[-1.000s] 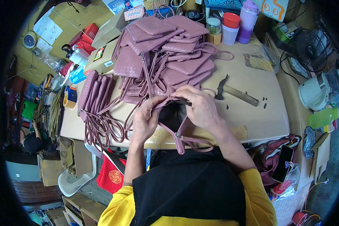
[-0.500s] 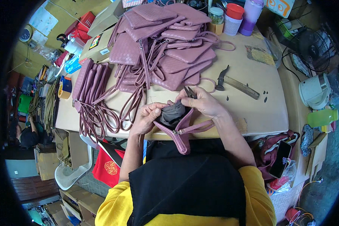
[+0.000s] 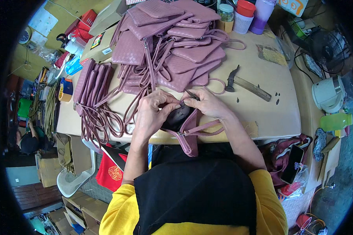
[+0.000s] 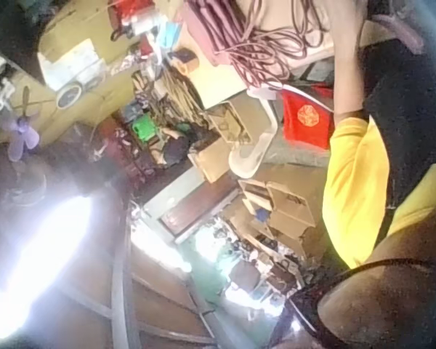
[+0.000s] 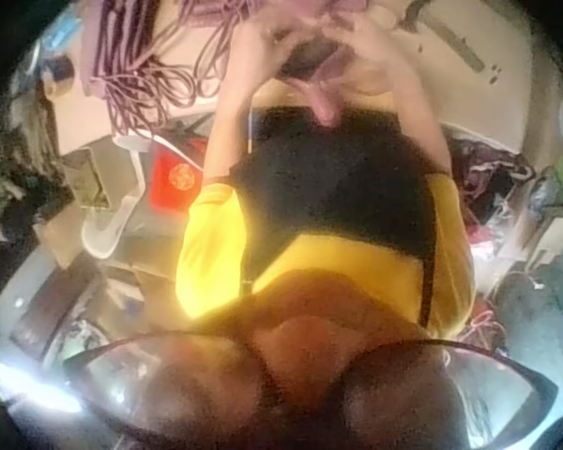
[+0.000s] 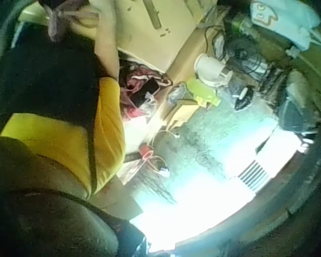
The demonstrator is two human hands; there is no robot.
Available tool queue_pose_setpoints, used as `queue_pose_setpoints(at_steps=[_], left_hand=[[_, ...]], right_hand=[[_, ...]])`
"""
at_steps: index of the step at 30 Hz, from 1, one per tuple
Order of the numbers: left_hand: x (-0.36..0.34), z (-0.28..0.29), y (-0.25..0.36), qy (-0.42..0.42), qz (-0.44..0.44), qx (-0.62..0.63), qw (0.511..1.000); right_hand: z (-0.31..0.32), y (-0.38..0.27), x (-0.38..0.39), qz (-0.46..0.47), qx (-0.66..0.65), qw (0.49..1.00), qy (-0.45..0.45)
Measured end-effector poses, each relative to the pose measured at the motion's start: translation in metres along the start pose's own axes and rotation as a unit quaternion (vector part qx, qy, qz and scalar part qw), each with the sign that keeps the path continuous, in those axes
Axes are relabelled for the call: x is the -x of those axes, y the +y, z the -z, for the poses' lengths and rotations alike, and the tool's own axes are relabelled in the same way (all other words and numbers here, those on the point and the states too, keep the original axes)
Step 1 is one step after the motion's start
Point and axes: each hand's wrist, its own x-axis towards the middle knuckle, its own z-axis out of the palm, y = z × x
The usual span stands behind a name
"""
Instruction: The person crafts leather pouches by hammering the edges with a small hammer, trimming excess threads and edges with snips, and folding and shaping the pouches by hand.
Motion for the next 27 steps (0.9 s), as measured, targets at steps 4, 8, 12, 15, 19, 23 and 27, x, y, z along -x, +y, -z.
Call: queue_pose_setpoints(at_steps=[4,8,12,15,19,23,27], left_hand=[[-0.001,-0.01,-0.005,0.017,-0.008,-0.045,0.999],[0.003,-0.016,-0.007,0.066,-0.053,-0.049,0.995],[0.007,-0.029,-0.023,0.106,-0.099,-0.074,0.987],[0.011,-0.026,-0.033,0.075,-0.031,0.002,0.997],[0.007,-0.022,-0.051,-0.042,0.15,0.351,0.923],[0.011,-0.027,-0.059,-0.049,0.198,0.456,0.866],[0.016,-0.027,-0.059,-0.008,0.217,0.44,0.871]], right_hand=[[0.002,0.007,0.003,-0.016,-0.004,1.0,0.026],[-0.001,0.01,0.003,-0.027,-0.066,0.997,0.016],[-0.004,0.01,0.002,-0.038,-0.102,0.994,0.025],[-0.004,0.014,-0.001,-0.023,-0.104,0.994,0.009],[-0.002,0.02,-0.004,-0.018,-0.108,0.994,-0.009],[-0.004,0.017,-0.007,0.016,-0.039,0.999,0.003],[-0.023,0.004,0.003,0.079,0.178,0.956,0.22]])
